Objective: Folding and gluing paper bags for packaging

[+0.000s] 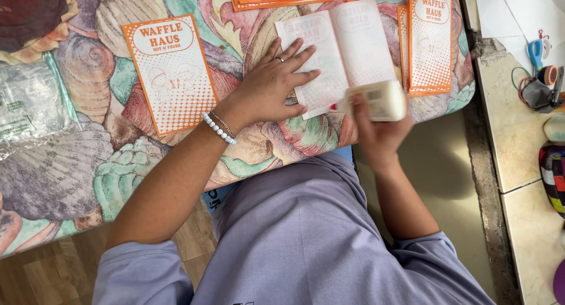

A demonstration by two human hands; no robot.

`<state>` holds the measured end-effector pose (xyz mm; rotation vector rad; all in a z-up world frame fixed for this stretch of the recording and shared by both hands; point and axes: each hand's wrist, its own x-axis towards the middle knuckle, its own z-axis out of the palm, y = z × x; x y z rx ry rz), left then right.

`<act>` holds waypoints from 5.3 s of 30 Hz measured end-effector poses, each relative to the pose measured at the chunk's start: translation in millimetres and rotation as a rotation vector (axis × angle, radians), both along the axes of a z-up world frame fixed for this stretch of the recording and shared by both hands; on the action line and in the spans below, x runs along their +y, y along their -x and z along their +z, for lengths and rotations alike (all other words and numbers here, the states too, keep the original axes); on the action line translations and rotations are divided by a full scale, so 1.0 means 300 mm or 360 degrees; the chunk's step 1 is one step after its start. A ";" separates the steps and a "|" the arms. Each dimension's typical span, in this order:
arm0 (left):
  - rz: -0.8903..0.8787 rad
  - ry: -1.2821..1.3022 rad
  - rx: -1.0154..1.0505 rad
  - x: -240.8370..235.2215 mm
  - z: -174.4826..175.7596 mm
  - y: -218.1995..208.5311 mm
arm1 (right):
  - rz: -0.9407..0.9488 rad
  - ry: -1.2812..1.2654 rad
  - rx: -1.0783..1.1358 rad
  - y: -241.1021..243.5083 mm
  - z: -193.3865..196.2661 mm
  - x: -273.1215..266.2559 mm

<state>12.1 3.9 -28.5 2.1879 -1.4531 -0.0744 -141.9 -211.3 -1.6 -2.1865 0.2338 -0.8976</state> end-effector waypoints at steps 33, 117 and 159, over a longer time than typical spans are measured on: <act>0.0014 0.0007 0.0047 0.006 0.027 0.011 | -0.0093 0.0039 -0.0150 0.009 0.011 -0.053; 0.0066 -0.0297 -0.0265 0.088 0.083 0.157 | 0.0323 -0.0055 -0.0052 0.020 -0.015 0.011; 0.0248 -0.0317 -0.0239 0.098 0.127 0.172 | 0.0575 -0.0052 -0.0239 0.025 -0.047 0.079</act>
